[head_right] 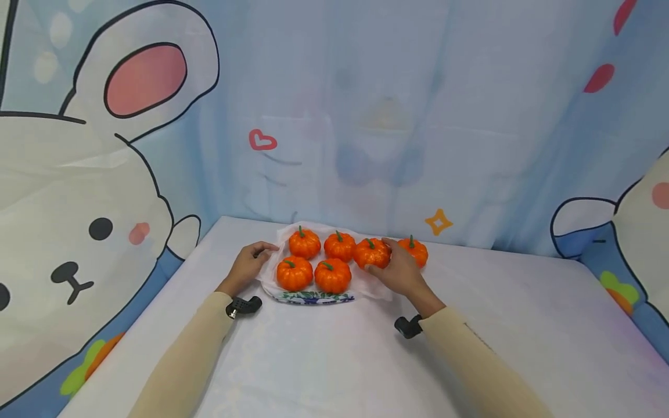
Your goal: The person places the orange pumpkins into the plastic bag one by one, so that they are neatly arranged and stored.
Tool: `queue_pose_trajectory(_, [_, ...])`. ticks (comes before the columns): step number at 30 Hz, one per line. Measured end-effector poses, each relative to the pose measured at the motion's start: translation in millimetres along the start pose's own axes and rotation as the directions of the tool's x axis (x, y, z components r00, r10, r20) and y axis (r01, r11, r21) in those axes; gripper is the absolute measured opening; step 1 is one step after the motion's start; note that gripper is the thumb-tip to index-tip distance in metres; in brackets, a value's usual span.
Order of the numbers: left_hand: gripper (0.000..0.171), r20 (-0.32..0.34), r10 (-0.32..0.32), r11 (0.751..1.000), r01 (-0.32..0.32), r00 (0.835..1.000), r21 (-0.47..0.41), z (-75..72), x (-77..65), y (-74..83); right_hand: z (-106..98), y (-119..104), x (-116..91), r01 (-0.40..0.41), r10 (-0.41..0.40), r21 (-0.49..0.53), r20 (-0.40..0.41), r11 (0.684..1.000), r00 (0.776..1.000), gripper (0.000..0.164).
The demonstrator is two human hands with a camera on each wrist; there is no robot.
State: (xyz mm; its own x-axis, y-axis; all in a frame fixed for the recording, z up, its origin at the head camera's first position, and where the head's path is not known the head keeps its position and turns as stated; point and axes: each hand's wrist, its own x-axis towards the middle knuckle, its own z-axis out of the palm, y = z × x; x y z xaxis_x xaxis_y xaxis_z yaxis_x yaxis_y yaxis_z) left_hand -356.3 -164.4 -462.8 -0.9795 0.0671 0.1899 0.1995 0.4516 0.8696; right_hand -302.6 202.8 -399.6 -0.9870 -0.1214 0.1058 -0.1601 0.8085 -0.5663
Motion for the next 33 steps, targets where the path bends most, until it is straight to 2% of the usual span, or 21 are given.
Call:
queue_pose_trajectory(8, [0.024,0.017,0.015,1.000,-0.015,1.000,-0.009,1.2,2.2,-3.2,7.6,11.7,19.9,-0.090,0.090,0.010,0.011,0.996,0.996,0.082])
queue_pose_trajectory(18, [0.023,0.013,0.010,1.000,-0.010,1.000,-0.004,0.4,3.5,-6.1,17.7,10.8,30.1,-0.063,0.066,-0.070,0.035,0.996,0.997,0.081])
queue_pose_trajectory(22, [0.023,0.015,0.017,1.000,-0.016,1.000,-0.008,-1.0,3.3,-4.0,17.5,9.9,31.0,-0.049,0.050,-0.064,0.022,0.997,0.998,0.082])
queue_pose_trajectory(26, [0.023,0.007,0.020,1.000,-0.020,1.000,-0.004,-1.0,3.5,-3.8,13.5,7.7,26.1,-0.055,0.055,-0.015,0.001,0.998,0.998,0.082])
queue_pose_trajectory(28, [0.023,0.001,0.017,1.000,-0.017,1.000,-0.004,-0.6,3.6,-3.6,10.1,7.3,20.5,-0.051,0.052,0.018,-0.075,0.999,0.996,0.070])
queue_pose_trajectory(30, [0.023,0.002,0.010,1.000,-0.010,1.000,-0.004,-0.4,3.1,-2.9,6.3,8.3,13.0,-0.039,0.051,0.062,-0.210,0.997,0.976,0.053])
queue_pose_trajectory(31, [0.023,0.004,0.010,1.000,-0.010,1.000,-0.005,-0.5,2.9,-2.6,4.1,9.6,9.0,-0.030,0.052,0.081,-0.285,0.996,0.957,0.044])
queue_pose_trajectory(33, [0.023,0.012,0.013,1.000,-0.013,1.000,-0.005,-0.9,2.6,-1.8,-0.6,13.6,2.4,-0.023,0.075,0.127,-0.422,0.992,0.903,0.033])
